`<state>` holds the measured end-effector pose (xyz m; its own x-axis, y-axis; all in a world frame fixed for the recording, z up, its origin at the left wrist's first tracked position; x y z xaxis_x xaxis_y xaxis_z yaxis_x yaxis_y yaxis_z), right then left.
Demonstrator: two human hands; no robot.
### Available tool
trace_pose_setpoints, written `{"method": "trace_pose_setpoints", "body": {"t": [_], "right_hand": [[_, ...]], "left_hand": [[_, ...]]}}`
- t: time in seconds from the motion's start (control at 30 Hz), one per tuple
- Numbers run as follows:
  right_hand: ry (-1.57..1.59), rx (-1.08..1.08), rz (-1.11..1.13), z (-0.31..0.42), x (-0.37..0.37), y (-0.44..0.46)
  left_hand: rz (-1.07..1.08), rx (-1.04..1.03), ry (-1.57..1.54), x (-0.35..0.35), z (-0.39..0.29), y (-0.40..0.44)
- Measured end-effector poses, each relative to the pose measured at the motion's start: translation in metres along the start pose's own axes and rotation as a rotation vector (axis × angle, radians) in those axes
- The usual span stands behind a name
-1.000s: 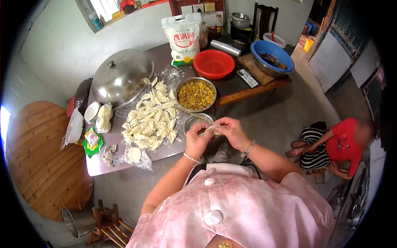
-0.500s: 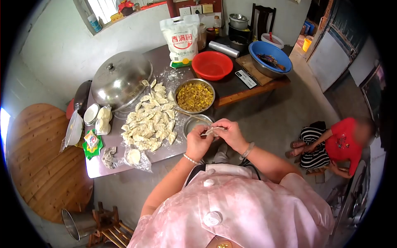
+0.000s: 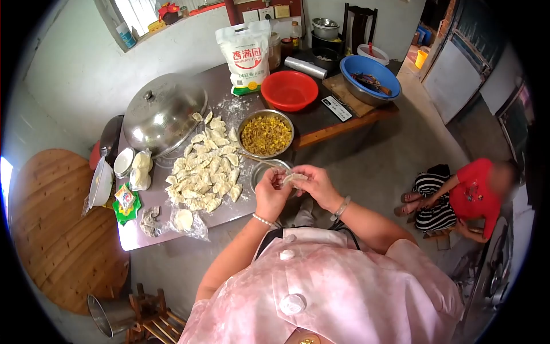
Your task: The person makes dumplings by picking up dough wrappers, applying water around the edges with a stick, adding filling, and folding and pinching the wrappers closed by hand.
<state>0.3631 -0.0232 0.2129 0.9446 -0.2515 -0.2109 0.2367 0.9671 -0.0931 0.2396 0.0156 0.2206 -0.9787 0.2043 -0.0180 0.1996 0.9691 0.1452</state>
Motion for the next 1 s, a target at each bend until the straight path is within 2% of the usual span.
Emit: {"method": "trace_pose_setpoints", "body": {"t": [0.27, 0.37, 0.47, 0.6, 0.8, 0.9, 1.0], "right_hand": [[-0.125, 0.046, 0.065, 0.0, 0.003, 0.005], [-0.174, 0.039, 0.058, 0.002, 0.0, 0.004], [-0.147, 0.034, 0.066, -0.001, -0.002, 0.005], [-0.178, 0.027, 0.074, 0.005, -0.006, 0.003], [-0.317, 0.326, 0.127, 0.023, -0.015, -0.002], [-0.372, 0.101, 0.111, 0.011, -0.013, -0.002], [-0.298, 0.253, 0.068, 0.021, -0.013, -0.003]], "left_hand": [[0.006, 0.137, 0.044, 0.012, 0.024, 0.0], [-0.005, 0.059, 0.137, 0.014, 0.022, 0.0], [-0.042, 0.011, 0.102, 0.012, 0.008, -0.003], [-0.035, 0.093, 0.07, 0.012, 0.021, -0.004], [-0.023, -0.001, 0.205, 0.01, 0.011, -0.005], [-0.008, -0.002, 0.298, 0.009, 0.001, -0.007], [0.022, -0.219, 0.306, 0.004, -0.032, -0.012]]}}
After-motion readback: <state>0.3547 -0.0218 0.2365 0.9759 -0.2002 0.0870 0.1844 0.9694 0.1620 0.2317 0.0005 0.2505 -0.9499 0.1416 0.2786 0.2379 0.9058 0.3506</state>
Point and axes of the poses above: each hand's wrist, its own y-axis towards the middle knuckle, its own x-axis out of the back of the hand, z = x × y, the point moved 10 cm from there along y, towards the middle knuckle, and after that the axes turned 6 degrees about -z, right-handed, at the moved point
